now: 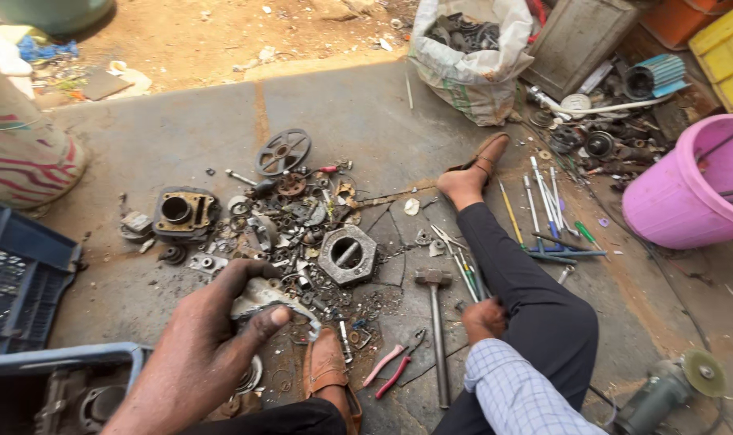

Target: The person sits on the floor and works on a small metal part using pliers, a hammer, and an angle grinder. They clamp the part, grind it, and then hammer it on a metal block.

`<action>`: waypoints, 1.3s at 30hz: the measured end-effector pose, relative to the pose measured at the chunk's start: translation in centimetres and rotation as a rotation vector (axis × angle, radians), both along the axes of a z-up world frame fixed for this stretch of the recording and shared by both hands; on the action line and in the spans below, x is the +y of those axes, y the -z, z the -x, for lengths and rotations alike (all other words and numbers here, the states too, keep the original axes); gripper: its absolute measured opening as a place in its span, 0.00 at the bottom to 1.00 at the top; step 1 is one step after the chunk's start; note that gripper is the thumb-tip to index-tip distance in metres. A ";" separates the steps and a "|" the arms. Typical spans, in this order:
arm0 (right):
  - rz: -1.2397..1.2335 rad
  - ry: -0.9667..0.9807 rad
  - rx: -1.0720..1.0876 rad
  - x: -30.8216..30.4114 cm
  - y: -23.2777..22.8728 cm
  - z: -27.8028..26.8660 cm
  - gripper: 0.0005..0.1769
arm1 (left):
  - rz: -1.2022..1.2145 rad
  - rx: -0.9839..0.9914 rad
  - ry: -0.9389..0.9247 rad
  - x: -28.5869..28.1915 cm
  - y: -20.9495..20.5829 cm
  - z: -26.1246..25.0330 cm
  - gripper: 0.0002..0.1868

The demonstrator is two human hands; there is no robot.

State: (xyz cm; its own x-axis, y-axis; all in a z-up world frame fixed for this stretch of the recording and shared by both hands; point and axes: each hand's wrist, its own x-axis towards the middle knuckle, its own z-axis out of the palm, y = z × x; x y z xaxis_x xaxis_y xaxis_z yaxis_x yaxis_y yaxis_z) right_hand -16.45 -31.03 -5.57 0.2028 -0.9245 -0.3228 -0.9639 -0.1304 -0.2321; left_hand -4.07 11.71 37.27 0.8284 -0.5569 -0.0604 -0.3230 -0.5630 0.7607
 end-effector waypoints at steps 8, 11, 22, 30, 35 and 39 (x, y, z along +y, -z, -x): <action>-0.076 -0.213 -0.434 2.4 -0.7 -1.1 0.23 | 0.179 0.027 -0.035 1.2 -1.0 0.7 0.25; -0.048 -0.495 -0.585 4.3 -2.5 -1.0 0.23 | 0.276 0.039 -0.046 1.9 -0.6 1.0 0.23; 0.098 -1.810 0.346 16.7 -1.7 1.7 0.41 | 0.319 0.205 -0.088 3.8 0.7 0.8 0.22; 0.233 -1.895 0.712 11.4 0.8 1.7 0.19 | 0.220 0.176 -0.127 4.4 1.5 0.1 0.22; 0.179 -1.748 0.807 8.3 -0.7 3.0 0.18 | 0.308 0.179 -0.083 4.6 1.5 0.6 0.22; -0.118 -1.476 0.608 8.3 -5.3 2.3 0.18 | 0.264 0.208 -0.112 5.0 1.7 0.9 0.21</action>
State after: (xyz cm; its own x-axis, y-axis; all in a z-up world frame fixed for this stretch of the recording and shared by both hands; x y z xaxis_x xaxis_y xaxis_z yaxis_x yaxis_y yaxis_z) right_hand -18.74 -22.78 -0.30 0.6753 -0.0093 -0.7375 0.0358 -0.9983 0.0454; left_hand -5.00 16.71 35.60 0.8702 -0.4824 -0.0999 -0.0938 -0.3613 0.9277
